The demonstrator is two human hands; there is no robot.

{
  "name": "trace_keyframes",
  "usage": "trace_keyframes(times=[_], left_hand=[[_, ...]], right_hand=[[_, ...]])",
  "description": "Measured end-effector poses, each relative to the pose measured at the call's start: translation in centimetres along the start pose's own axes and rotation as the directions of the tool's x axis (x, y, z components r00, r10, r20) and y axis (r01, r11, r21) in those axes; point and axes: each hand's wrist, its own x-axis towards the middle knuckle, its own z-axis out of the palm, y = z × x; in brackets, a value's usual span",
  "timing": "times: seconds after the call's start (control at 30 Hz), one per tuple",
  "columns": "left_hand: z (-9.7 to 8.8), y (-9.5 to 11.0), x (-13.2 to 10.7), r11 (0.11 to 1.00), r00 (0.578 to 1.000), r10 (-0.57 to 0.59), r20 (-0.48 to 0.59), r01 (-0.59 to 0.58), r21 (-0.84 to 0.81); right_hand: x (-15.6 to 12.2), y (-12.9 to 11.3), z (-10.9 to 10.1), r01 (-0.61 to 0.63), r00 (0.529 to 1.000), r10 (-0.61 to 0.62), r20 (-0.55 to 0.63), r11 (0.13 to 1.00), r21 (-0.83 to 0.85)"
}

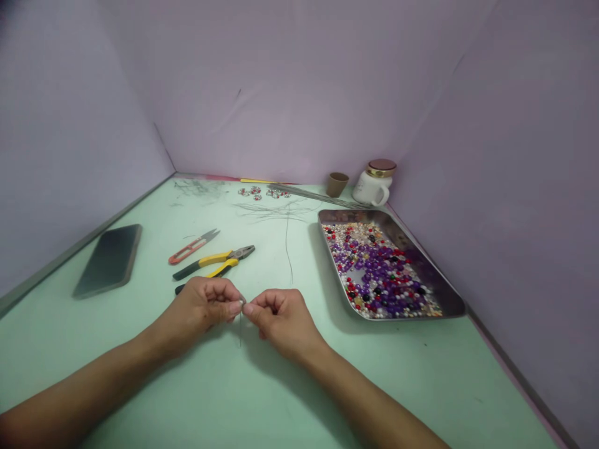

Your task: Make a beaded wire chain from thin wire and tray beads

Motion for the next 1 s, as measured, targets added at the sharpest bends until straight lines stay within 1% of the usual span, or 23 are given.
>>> trace_keyframes(times=[0.13, 0.27, 0.33, 0.4, 0.43, 0.47, 0.5, 0.57, 0.63, 0.67, 0.77, 0.83, 1.0], left_hand=[[0.2, -0.2, 0.2, 0.998, 0.999, -0.044, 0.011, 0.044, -0.051], [-0.2, -0.5, 0.7, 0.983, 0.993, -0.109, 0.052, 0.116, -0.143], [-0.4, -0.6, 0.8, 0.972, 0.985, -0.16, 0.066, 0.169, -0.166], [-0.6, -0.7, 0.8, 0.964, 0.98, -0.184, 0.074, 0.195, -0.18], [-0.6, -0.7, 0.8, 0.963, 0.979, -0.188, 0.076, 0.199, -0.183], [-0.5, -0.8, 0.7, 0.963, 0.979, -0.189, 0.077, 0.201, -0.182], [-0.4, -0.9, 0.7, 0.964, 0.979, -0.187, 0.081, 0.199, -0.178], [0.0, -1.0, 0.6, 0.971, 0.983, -0.162, 0.088, 0.175, -0.163], [0.4, -1.1, 0.4, 0.984, 0.989, -0.126, 0.081, 0.135, -0.116], [0.5, -1.0, 0.4, 0.991, 0.992, -0.107, 0.07, 0.112, -0.074], [0.8, -0.9, 0.3, 0.995, 0.997, -0.075, 0.01, 0.074, 0.069], [0.7, -0.8, 0.4, 0.991, 0.997, -0.077, -0.003, 0.077, 0.11], [0.3, -0.8, 0.8, 0.992, 0.989, -0.123, 0.078, 0.12, 0.045]], right_hand=[[0.1, -0.2, -0.3, -0.047, 0.999, 0.048, 0.019, 0.998, -0.032], [0.7, 0.4, -1.3, -0.059, 0.996, 0.066, 0.059, 0.993, -0.106], [1.1, 0.9, -1.9, -0.043, 0.999, 0.044, 0.01, 0.991, -0.129], [1.4, 1.1, -2.2, 0.004, 0.998, -0.01, -0.066, 0.996, -0.086], [1.5, 1.1, -2.1, 0.027, 0.996, -0.03, -0.078, 0.999, -0.044], [1.4, 1.1, -2.0, 0.043, 0.997, -0.042, -0.062, 0.999, 0.005], [1.3, 1.0, -1.7, 0.046, 0.999, -0.045, -0.019, 0.998, 0.048], [0.8, 0.7, -1.0, 0.033, 0.993, -0.043, 0.112, 0.996, 0.085], [0.2, 0.4, -0.3, 0.039, 0.98, -0.047, 0.195, 0.998, 0.045], [0.0, 0.4, -0.1, 0.056, 0.978, -0.056, 0.201, 0.998, 0.006], [-0.3, 0.5, 0.1, 0.132, 0.984, -0.116, 0.135, 0.984, -0.119], [-0.2, 0.6, -0.1, 0.162, 0.985, -0.15, 0.081, 0.974, -0.161], [0.4, 1.0, -0.4, 0.113, 0.994, -0.113, 0.0, 0.989, -0.1]])
